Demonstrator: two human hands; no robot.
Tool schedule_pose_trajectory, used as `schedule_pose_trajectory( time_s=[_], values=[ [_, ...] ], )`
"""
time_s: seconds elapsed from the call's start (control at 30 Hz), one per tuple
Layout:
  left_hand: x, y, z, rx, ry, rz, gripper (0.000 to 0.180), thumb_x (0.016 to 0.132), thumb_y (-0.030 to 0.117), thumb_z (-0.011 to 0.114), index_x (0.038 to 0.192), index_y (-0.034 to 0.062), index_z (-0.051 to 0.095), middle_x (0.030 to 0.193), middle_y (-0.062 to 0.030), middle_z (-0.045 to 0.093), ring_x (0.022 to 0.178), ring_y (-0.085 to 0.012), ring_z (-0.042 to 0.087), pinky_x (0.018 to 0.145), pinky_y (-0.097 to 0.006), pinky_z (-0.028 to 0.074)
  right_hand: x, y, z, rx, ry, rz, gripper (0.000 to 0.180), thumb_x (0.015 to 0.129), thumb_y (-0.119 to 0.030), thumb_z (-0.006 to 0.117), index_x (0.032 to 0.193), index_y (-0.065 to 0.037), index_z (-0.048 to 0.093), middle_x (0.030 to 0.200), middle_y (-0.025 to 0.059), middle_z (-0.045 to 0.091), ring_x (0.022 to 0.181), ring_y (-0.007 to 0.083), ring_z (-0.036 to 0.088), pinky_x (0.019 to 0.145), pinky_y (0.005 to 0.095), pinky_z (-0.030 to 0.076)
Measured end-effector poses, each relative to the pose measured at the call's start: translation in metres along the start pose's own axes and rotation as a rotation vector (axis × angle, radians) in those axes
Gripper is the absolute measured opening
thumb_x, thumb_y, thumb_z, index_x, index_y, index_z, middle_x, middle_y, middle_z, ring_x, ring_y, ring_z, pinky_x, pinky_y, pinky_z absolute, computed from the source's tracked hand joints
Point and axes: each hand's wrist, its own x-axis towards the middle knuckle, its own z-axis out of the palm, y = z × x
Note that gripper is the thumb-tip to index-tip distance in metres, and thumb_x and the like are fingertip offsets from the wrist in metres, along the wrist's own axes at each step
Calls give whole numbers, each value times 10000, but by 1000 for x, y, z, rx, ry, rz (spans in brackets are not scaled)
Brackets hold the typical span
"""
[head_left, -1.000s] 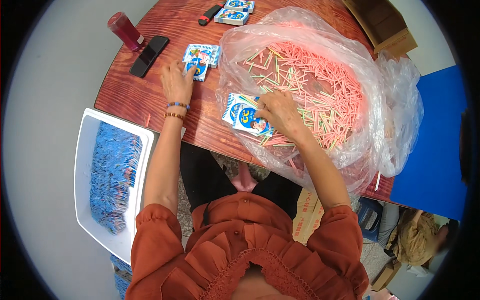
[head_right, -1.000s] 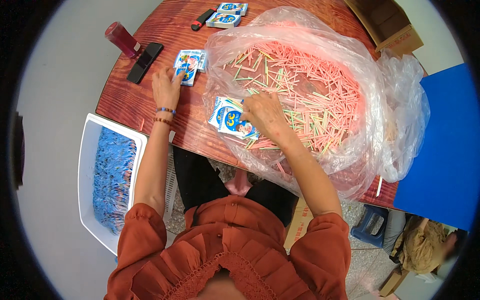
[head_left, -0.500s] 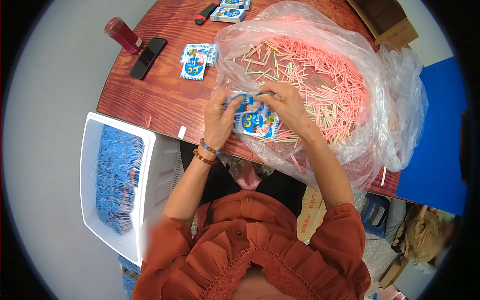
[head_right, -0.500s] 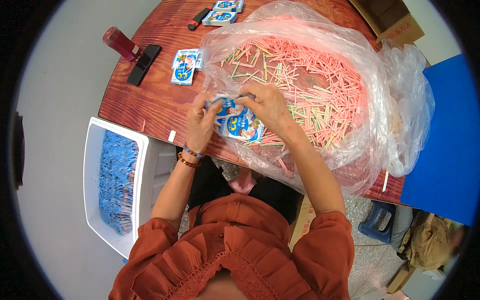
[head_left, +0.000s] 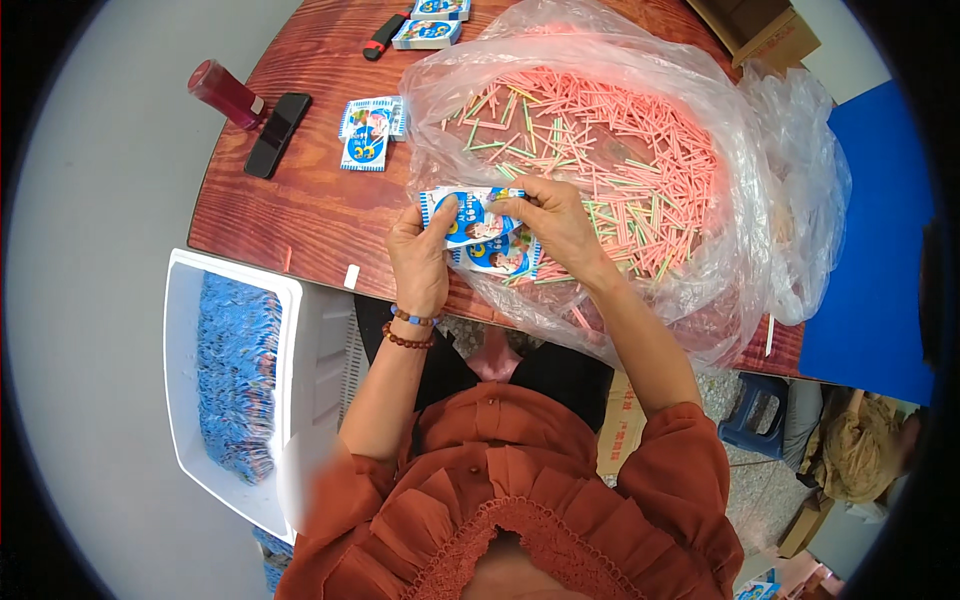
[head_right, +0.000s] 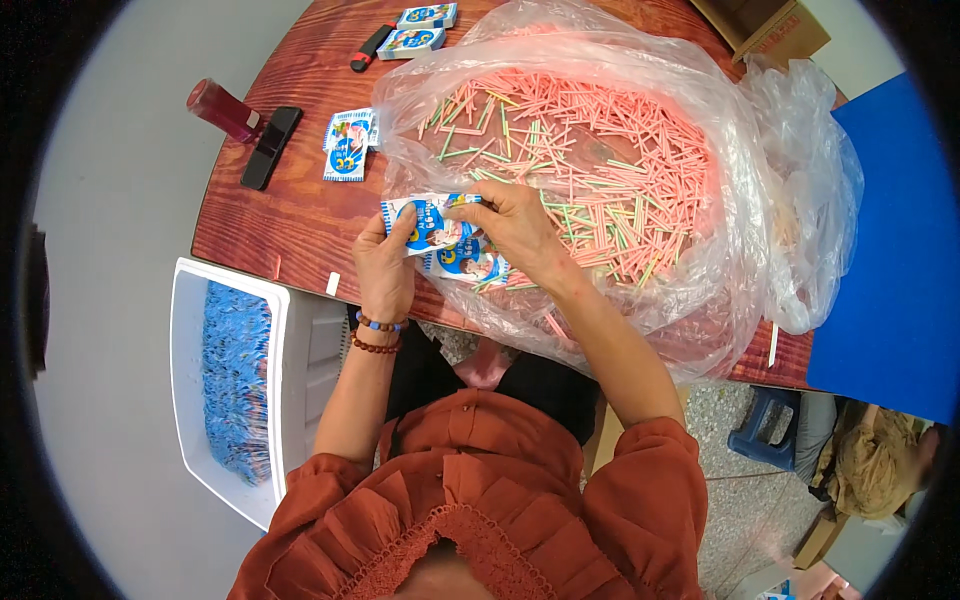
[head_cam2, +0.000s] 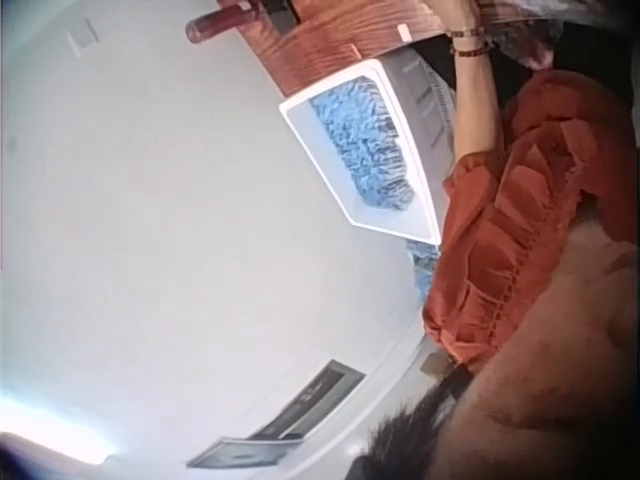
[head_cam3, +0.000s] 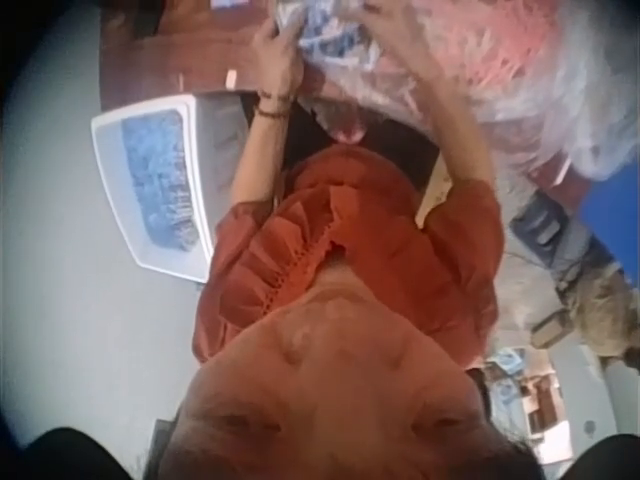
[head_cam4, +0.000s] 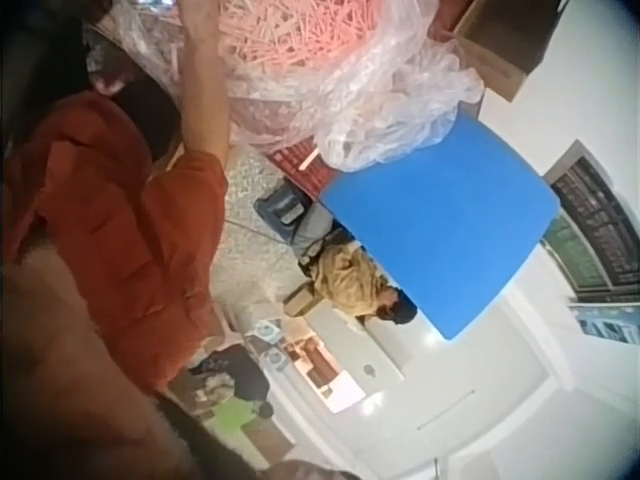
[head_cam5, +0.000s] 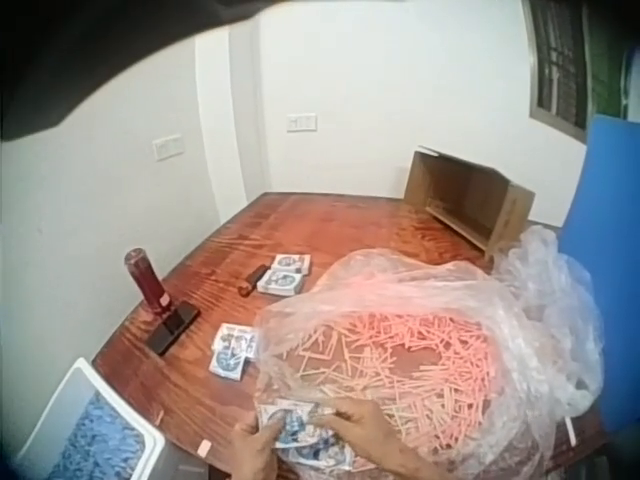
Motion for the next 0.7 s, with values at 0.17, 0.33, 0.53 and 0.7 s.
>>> schedule_pose_trajectory(
  time_s=[0.17,0.33,0.53,0.7],
  values=[
    [0,-7,-4,-53,-22,-32,168,923,150,634,985,-3,667,886,-31,684,746,-52,610,652,-200,487,0,11,-8,61,-44,13,204,931,-200,602,991,-39,712,656,-34,599,540,22,500,463,196,394],
    [-1,-6,-2,-137,40,-105,197,943,196,609,965,9,667,877,-42,689,748,-74,636,647,-212,514,-1,0,-29,195,-9,-146,161,928,-162,603,976,-18,658,953,50,642,843,124,612,767,291,508],
    [-6,-1,3,-120,-35,-150,249,968,254,562,940,30,665,860,-43,688,724,-97,651,611,-232,540,-9,-5,-16,-358,-53,-546,236,778,-132,716,994,-60,654,1244,111,542,1199,228,467,1012,392,364],
    [-5,-8,-9,-14,-59,-112,272,980,266,544,880,36,651,786,-21,659,627,-66,577,532,-208,459,8,1,-30,-231,-340,-402,139,797,-132,700,906,-46,704,1198,81,613,1077,175,547,892,331,441]
  ],
)
